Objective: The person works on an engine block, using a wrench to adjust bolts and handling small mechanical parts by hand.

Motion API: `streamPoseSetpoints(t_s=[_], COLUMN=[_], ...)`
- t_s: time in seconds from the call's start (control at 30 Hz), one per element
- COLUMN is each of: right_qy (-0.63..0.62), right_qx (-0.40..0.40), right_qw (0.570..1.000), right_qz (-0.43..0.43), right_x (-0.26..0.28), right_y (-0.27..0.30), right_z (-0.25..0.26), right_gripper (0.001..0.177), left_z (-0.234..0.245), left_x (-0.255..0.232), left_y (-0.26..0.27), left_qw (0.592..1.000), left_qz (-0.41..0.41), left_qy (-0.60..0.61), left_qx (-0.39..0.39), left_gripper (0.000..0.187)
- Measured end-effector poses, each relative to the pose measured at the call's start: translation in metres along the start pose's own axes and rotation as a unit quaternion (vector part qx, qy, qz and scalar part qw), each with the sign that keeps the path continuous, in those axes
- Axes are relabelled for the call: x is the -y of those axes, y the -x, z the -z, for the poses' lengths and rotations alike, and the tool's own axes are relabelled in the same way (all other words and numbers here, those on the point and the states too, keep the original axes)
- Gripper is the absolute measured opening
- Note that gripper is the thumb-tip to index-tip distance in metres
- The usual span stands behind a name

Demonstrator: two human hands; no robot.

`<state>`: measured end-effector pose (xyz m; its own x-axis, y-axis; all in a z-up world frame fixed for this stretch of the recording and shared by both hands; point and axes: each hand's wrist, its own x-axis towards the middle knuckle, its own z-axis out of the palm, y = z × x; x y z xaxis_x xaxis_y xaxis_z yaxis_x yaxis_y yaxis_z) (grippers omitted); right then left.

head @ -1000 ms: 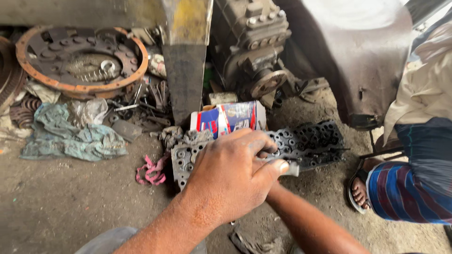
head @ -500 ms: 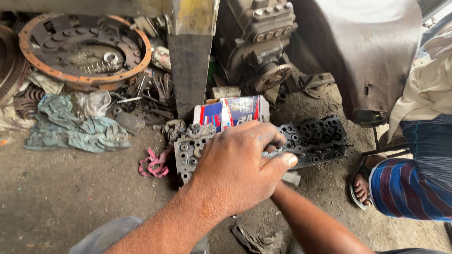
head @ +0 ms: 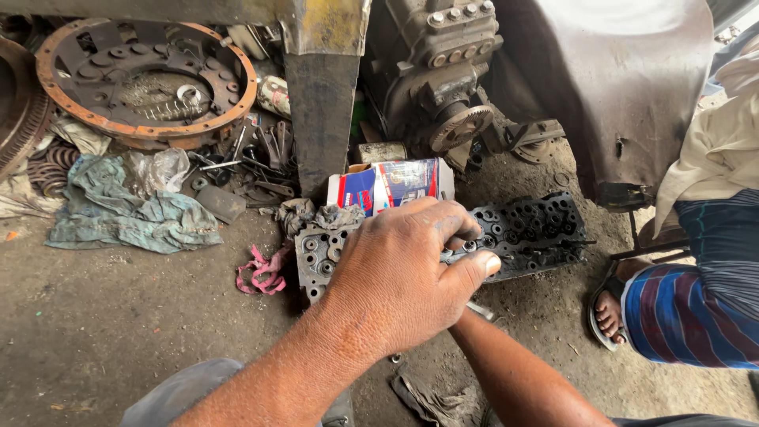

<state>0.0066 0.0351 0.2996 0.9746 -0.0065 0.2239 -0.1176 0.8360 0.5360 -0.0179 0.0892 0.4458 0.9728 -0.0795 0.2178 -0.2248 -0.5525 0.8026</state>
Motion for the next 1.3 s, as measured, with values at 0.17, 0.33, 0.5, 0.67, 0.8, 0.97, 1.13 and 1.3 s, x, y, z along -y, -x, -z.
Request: streamPoseSetpoints(t_s=[0.17,0.33,0.5,0.67,0.8,0.97,1.13,1.3], right_qy=[0.474,0.692,0.559,0.757,0.889,0.879,0.896,0.903], right_qx=[-0.292,-0.263,-0.105,0.022,0.186,0.001,0.132,0.119], right_qw=[0.794,0.608,0.763,0.609,0.414,0.446,0.149,0.152], right_qz=[-0.245,-0.288,-0.305,-0.235,-0.056,-0.167,-0.398,-0.384], right_x=[0.121,0.142,0.065,0.029,0.069,0.125,0.146,0.181], right_y=[-0.051,-0.109,-0.102,-0.085,-0.100,-0.123,-0.110,-0.078], right_z=[0.020,-0.014,-0.105,-0.124,-0.099,-0.096,-0.108,-0.053], right_gripper=[0.044,0.032,0.029,0.031,0.043,0.036,0.024,0.023], left_z=[0.000,-0.009,-0.052,-0.078,-0.090,-0.089,-0.069,-0.074], left_x=[0.006,0.044,0.071,0.084,0.091,0.085,0.079,0.071], left_y=[-0.002,-0.019,-0.043,-0.048,-0.044,-0.033,-0.034,-0.038], left_qw=[0.996,0.993,0.888,0.716,0.784,0.938,0.934,0.922], left_qz=[0.060,0.109,0.211,0.241,0.259,0.240,0.225,0.125], left_qy=[-0.024,-0.029,0.402,0.655,0.564,0.140,-0.109,-0.291], left_qx=[0.055,0.039,0.074,-0.003,0.029,0.209,0.254,0.222], left_gripper=[0.035,0.044,0.062,0.068,0.065,0.034,0.034,0.033])
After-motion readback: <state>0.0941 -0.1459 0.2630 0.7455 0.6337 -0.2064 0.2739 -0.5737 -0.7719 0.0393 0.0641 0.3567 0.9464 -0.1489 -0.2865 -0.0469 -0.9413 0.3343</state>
